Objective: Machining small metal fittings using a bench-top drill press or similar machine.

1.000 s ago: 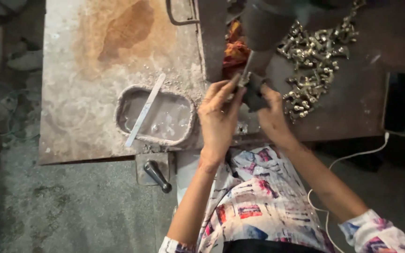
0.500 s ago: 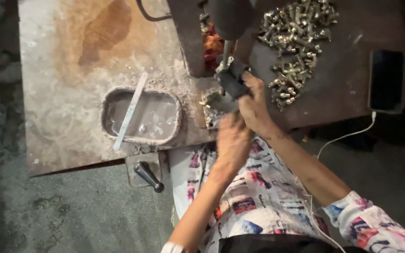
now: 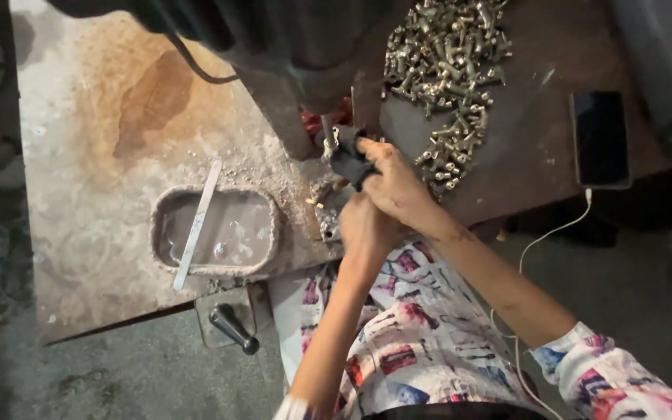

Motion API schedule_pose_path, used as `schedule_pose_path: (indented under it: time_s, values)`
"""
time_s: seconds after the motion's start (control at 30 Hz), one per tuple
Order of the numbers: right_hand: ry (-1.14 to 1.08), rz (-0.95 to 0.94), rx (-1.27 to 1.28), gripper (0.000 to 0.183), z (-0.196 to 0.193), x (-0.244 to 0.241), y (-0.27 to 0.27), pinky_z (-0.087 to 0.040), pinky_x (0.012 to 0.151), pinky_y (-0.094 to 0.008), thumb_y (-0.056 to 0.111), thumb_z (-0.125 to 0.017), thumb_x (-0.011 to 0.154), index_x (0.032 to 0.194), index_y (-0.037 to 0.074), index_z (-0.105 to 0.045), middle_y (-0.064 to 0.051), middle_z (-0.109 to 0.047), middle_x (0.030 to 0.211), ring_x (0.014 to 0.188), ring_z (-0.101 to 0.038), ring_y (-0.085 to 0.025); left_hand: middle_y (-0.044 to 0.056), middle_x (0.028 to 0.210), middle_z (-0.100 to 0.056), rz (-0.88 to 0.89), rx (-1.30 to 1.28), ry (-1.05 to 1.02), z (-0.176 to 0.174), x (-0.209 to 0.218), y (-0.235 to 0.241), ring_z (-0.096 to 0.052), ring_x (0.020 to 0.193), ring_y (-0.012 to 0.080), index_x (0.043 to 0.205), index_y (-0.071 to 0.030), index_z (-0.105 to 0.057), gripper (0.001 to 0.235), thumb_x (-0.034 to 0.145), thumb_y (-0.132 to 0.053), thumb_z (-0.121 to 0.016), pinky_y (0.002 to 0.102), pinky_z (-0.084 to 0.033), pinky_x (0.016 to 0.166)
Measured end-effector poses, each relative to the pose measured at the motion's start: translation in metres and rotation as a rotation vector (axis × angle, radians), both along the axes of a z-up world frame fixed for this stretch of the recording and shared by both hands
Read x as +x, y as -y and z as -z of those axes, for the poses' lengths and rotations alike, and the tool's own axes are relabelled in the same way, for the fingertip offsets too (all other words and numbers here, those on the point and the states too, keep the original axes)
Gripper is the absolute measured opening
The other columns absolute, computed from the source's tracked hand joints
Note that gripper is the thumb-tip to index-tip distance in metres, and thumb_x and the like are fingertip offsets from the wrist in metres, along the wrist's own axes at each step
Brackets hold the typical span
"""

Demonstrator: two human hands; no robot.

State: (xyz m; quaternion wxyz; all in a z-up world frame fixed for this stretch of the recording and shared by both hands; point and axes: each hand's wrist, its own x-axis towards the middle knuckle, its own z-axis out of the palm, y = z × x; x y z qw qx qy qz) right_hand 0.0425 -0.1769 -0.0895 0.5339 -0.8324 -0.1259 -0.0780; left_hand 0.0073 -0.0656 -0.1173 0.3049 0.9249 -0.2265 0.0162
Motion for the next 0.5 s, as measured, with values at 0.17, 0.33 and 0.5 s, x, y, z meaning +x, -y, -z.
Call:
schedule_pose_path:
  time_s: [0.17, 0.33, 0.5]
  values:
    - [-0.029, -0.019, -0.046, 0.052, -0.019, -0.011, -0.008, -0.05, 0.106, -0.036, 0.002, -0.054, 0.082, 0.132, -0.011, -0.057, -0.023, -0.067, 0.12, 0.116, -0.066, -0.031, 0.011, 0.1, -0.068, -0.31, -0.137, 0.413, -0.069, -0.037, -0.049, -0.062, 0.094, 0.0296, 0.102, -0.008, -0.071, 0.028, 0.079, -0.021, -0.077, 0.04, -0.053, 0.076]
    - [0.209, 0.129, -0.29, 0.057, -0.006, 0.001, -0.012, -0.043, 0.105, -0.044, 0.001, -0.06, 0.076, 0.13, -0.015, -0.059, -0.033, -0.064, 0.126, 0.119, -0.06, -0.044, 0.008, 0.091, -0.063, -0.175, 0.184, 0.266, -0.012, 0.0, 0.045, -0.061, 0.091, 0.0274, 0.095, -0.012, -0.07, 0.014, 0.081, -0.015, -0.072, 0.046, -0.049, 0.075]
    - [-0.081, 0.091, -0.149, 0.046, -0.052, -0.007, -0.026, -0.054, 0.104, -0.042, 0.003, -0.054, 0.078, 0.121, -0.009, -0.063, -0.031, -0.068, 0.118, 0.12, -0.066, -0.042, 0.009, 0.116, -0.065, 0.093, 0.109, 0.473, -0.003, 0.05, 0.146, -0.059, 0.12, 0.0266, 0.102, -0.01, -0.068, 0.017, 0.086, -0.014, -0.062, 0.045, -0.048, 0.099]
